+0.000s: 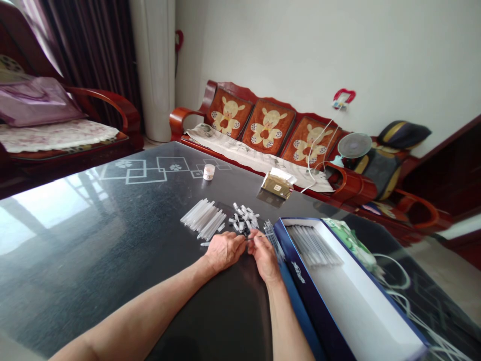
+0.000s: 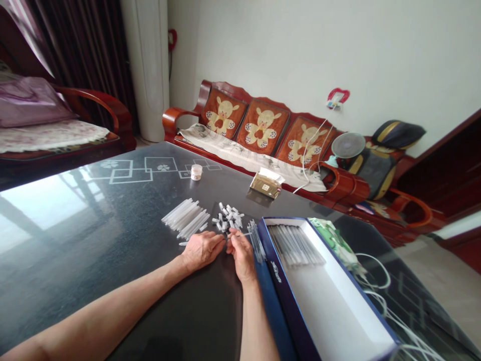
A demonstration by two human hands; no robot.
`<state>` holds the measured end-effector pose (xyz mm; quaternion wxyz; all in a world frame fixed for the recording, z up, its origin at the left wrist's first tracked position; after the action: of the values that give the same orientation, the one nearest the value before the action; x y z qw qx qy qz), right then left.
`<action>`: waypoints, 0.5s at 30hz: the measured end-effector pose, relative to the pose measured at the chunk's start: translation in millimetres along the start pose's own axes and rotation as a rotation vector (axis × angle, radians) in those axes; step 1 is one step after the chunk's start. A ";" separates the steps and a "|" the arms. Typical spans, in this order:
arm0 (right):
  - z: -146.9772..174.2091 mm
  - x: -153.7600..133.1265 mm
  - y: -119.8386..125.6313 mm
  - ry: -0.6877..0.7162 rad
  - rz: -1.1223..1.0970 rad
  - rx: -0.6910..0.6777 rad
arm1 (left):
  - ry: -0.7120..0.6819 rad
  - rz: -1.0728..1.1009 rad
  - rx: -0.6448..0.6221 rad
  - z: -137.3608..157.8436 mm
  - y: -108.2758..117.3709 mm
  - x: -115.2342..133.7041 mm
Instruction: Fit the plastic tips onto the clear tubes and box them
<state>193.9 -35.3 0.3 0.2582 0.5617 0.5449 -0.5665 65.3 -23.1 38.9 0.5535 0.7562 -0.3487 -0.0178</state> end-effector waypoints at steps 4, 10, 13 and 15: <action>-6.5 -2.9 23.5 0.017 -0.163 0.205 | 0.053 -0.036 -0.042 -1.4 -3.8 -3.7; -4.0 4.6 40.9 0.031 -0.095 0.341 | -0.048 -0.016 0.042 2.4 2.7 7.3; -2.6 -3.0 29.3 0.092 0.167 0.234 | -0.047 0.005 0.095 2.4 3.6 3.5; -3.6 -13.1 13.4 0.184 0.405 0.090 | -0.017 0.012 0.132 1.2 4.6 -2.3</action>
<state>210.4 -39.9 8.8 0.2908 0.7197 0.4165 -0.4733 60.7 -23.5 41.5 0.4996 0.7887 -0.3583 0.0023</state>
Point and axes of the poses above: each hand's wrist, its own z-axis away from the middle knuckle, its own y-axis out of the back of the hand, x = y × z, the point moved 10 cm from there along -z, towards the middle knuckle, and after that the axes turned 11 degrees about y, right-handed, at the moved point
